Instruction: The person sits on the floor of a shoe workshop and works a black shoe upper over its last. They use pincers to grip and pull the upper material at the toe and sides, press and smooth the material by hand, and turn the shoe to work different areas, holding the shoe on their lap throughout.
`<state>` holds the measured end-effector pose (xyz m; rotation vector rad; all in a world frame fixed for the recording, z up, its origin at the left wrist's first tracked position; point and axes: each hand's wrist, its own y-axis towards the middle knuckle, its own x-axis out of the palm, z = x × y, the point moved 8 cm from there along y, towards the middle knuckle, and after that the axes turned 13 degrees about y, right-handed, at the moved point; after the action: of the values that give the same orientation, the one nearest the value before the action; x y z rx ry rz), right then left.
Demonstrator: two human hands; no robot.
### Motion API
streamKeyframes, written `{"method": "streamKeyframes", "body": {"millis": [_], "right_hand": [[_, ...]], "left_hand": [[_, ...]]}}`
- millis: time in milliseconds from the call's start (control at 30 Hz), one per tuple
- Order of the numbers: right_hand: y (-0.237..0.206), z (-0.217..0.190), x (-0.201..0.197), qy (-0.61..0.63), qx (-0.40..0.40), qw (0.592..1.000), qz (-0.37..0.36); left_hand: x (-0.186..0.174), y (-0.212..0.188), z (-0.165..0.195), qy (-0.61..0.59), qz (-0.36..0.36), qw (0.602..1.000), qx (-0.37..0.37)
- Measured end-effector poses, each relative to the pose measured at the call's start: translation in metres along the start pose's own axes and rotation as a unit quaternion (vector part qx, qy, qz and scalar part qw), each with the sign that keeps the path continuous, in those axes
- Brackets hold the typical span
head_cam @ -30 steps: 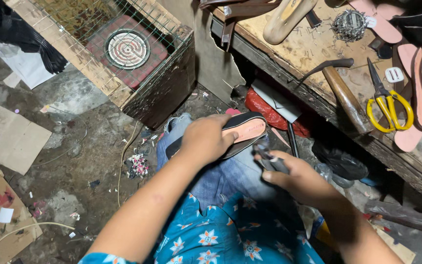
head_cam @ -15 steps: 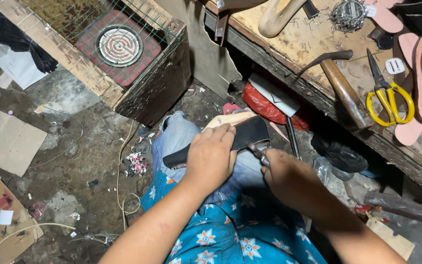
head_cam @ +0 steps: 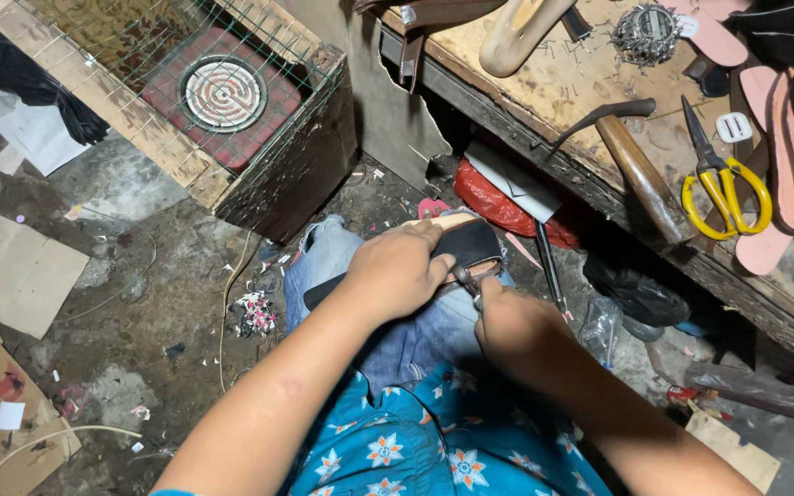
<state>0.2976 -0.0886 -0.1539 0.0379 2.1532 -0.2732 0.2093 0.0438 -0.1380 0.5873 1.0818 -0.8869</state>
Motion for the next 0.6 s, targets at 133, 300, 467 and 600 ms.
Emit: {"method": "streamKeyframes", "body": {"millis": [133,300,467,600], "right_hand": [[0.007,0.007,-0.001,-0.030,0.043,0.998,-0.042],[-0.009,-0.022,-0.019,-0.068,-0.135,0.984,0.099],[-0.020,-0.016,-0.008,-0.051,-0.088,0.992,0.073],[-0.023,-0.015,-0.010,-0.024,-0.075,0.994,0.074]], "left_hand": [[0.002,0.014,0.002,0.014,-0.090,0.995,-0.035],[-0.007,0.019,0.006,0.058,-0.162,0.983,-0.071],[0.001,0.025,0.020,0.118,-0.145,0.982,-0.020],[0.019,0.033,0.014,0.130,-0.178,0.975,0.007]]}}
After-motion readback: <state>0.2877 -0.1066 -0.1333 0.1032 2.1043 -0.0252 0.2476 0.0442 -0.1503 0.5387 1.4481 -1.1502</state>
